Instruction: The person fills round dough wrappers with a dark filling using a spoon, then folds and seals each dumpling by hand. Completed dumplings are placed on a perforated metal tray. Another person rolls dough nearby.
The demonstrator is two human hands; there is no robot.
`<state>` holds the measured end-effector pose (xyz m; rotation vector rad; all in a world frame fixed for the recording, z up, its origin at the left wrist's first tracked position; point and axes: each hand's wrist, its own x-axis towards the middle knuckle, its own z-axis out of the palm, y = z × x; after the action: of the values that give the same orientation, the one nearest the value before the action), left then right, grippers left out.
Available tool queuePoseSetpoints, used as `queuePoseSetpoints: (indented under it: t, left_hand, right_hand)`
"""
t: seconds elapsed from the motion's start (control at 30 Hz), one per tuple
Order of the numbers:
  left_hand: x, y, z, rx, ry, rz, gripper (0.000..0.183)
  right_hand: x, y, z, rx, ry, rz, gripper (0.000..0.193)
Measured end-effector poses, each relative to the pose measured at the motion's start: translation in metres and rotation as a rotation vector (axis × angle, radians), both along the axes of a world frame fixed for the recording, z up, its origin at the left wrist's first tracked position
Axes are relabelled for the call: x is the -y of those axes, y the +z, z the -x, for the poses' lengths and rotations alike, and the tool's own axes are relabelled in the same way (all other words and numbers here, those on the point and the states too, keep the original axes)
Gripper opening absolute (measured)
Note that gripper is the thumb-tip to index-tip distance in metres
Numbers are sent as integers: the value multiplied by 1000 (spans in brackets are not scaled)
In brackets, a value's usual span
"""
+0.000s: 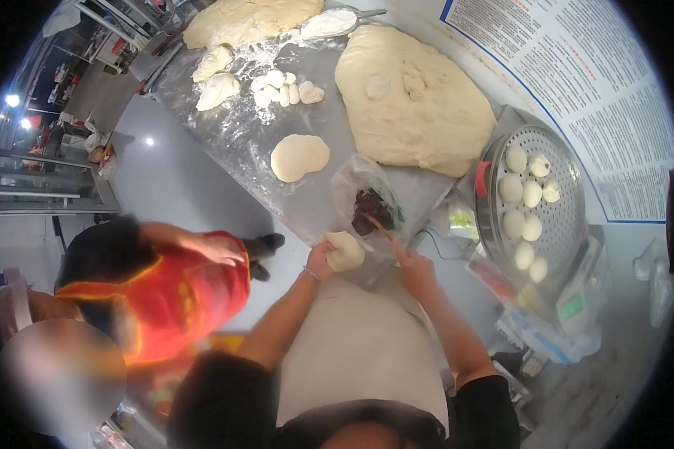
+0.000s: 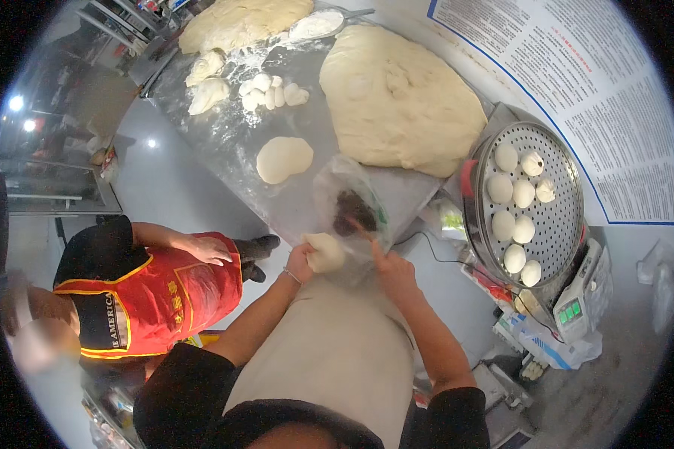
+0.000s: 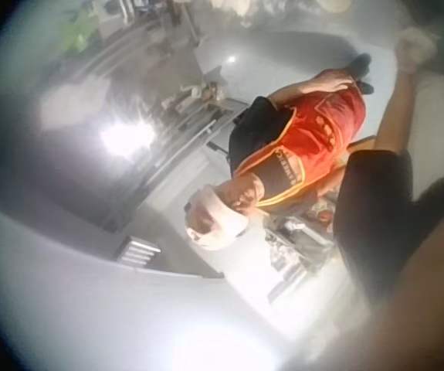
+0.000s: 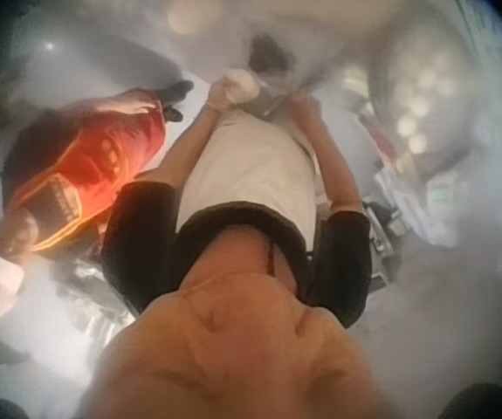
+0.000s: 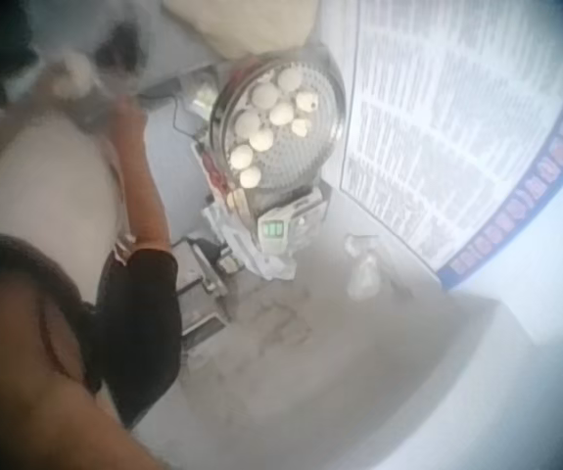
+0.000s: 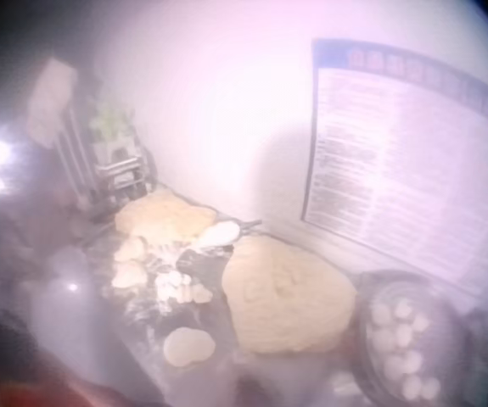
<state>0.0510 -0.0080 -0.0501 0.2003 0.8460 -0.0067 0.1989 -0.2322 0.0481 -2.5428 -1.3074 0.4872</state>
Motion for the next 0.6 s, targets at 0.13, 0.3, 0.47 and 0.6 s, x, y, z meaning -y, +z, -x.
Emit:
queuePoseSetpoints:
  t: [0.13, 0.3, 0.47, 0.6]
  left_hand:
    - [12, -6, -3, 4, 44, -2, 48]
    - [13, -18, -12, 158, 93, 25, 48]
    - [18, 6, -26, 199, 83, 65, 47]
    - [20, 14, -33, 220, 26, 13, 46]
  right_hand:
    - [5, -10, -5, -46, 6, 32, 62]
    - [8, -18, -15, -143, -16, 8, 60]
    - [9, -40, -37, -264, 7, -22, 55]
    - [5, -36, -55, -366, 19, -163, 45]
